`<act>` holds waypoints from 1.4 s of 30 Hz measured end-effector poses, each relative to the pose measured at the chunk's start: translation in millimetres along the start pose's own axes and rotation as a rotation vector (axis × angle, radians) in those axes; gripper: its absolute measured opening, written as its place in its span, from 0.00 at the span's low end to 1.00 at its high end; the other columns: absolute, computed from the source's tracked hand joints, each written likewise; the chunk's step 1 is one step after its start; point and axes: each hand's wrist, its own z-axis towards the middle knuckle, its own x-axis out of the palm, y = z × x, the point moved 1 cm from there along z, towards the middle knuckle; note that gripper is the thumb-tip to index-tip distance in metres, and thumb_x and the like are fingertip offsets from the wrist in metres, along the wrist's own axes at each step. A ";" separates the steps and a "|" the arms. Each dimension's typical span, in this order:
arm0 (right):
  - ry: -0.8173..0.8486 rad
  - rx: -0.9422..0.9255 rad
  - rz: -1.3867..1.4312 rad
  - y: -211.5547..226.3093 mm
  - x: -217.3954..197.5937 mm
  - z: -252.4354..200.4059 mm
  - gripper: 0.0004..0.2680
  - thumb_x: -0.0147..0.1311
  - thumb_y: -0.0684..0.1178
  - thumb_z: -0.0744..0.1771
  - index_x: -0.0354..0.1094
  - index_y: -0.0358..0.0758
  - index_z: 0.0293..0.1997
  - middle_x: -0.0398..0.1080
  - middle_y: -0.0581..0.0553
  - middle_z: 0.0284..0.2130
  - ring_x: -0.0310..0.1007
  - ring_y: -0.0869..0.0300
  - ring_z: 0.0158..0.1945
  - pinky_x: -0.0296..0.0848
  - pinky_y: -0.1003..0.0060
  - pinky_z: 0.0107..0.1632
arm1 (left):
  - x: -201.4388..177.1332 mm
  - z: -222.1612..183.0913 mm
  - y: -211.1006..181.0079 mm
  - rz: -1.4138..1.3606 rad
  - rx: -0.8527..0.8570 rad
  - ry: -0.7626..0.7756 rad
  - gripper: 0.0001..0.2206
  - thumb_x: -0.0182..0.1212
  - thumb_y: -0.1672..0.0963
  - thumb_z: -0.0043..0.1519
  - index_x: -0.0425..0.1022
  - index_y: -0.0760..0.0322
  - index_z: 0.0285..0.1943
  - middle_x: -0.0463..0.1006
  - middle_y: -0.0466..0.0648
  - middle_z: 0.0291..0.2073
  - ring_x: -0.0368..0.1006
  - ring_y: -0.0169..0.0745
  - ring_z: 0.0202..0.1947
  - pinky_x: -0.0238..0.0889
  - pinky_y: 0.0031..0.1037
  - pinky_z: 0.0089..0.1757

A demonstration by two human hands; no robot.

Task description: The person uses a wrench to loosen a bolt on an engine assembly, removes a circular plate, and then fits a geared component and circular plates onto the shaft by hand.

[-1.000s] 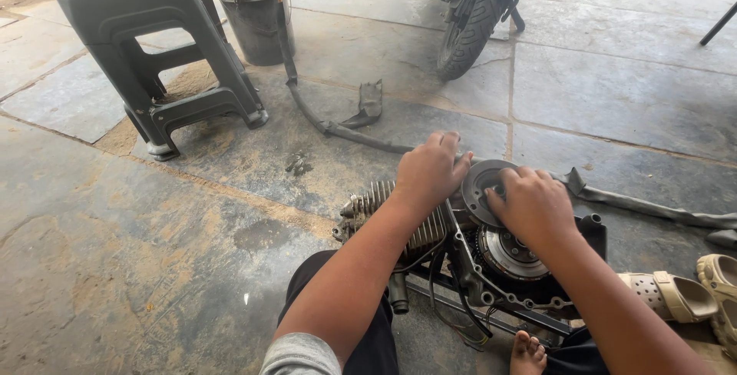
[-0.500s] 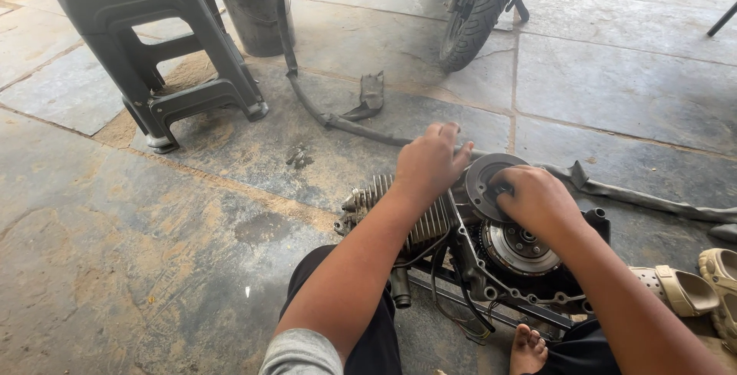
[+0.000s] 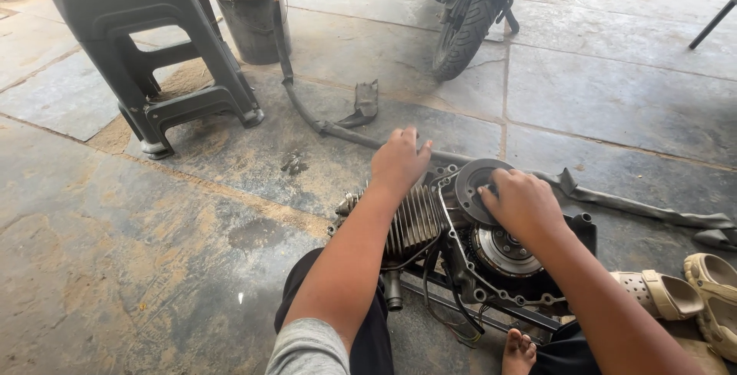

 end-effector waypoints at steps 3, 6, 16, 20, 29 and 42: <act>0.004 -0.072 0.056 -4.7 1.8 2.9 0.11 0.55 0.51 0.65 0.75 0.38 0.48 0.77 0.36 0.42 0.77 0.49 0.48 0.73 0.54 0.56 | 2.4 0.9 2.6 0.014 -0.008 -0.007 0.20 0.52 0.48 0.67 0.73 0.67 0.58 0.77 0.55 0.50 0.79 0.50 0.45 0.73 0.38 0.43; -0.055 -0.204 0.116 -8.5 0.9 1.2 0.11 0.56 0.47 0.62 0.77 0.39 0.46 0.77 0.40 0.46 0.75 0.48 0.51 0.70 0.51 0.58 | 4.6 3.7 2.6 0.021 0.006 0.007 0.20 0.52 0.49 0.67 0.72 0.67 0.59 0.77 0.56 0.51 0.79 0.50 0.44 0.74 0.37 0.42; -0.190 -0.043 -0.032 -3.3 -0.3 -4.4 0.17 0.56 0.60 0.65 0.72 0.38 0.53 0.77 0.39 0.41 0.76 0.48 0.50 0.68 0.48 0.57 | 4.1 0.2 -5.9 0.018 0.037 -0.037 0.21 0.51 0.49 0.67 0.73 0.69 0.58 0.77 0.56 0.51 0.80 0.48 0.41 0.75 0.34 0.38; -0.017 -0.002 -0.111 -1.8 1.2 -2.6 0.14 0.54 0.60 0.68 0.73 0.39 0.44 0.77 0.42 0.37 0.79 0.52 0.46 0.71 0.51 0.56 | 5.9 0.8 -9.2 0.004 0.069 -0.061 0.20 0.52 0.49 0.68 0.74 0.69 0.56 0.78 0.56 0.49 0.81 0.47 0.40 0.75 0.34 0.36; -0.030 -0.210 0.006 -9.9 9.1 2.4 0.11 0.53 0.47 0.63 0.72 0.39 0.48 0.76 0.40 0.42 0.76 0.50 0.50 0.70 0.51 0.59 | 19.8 -3.3 -15.2 0.070 0.188 -0.042 0.18 0.53 0.50 0.67 0.75 0.69 0.54 0.78 0.57 0.46 0.81 0.48 0.38 0.75 0.34 0.35; 0.068 -0.054 0.015 -0.7 -6.1 3.6 0.12 0.57 0.52 0.62 0.73 0.41 0.47 0.74 0.40 0.43 0.74 0.51 0.52 0.70 0.52 0.57 | 17.0 -2.2 -14.2 0.080 0.220 -0.076 0.17 0.53 0.50 0.67 0.76 0.69 0.52 0.78 0.57 0.45 0.81 0.49 0.37 0.75 0.34 0.34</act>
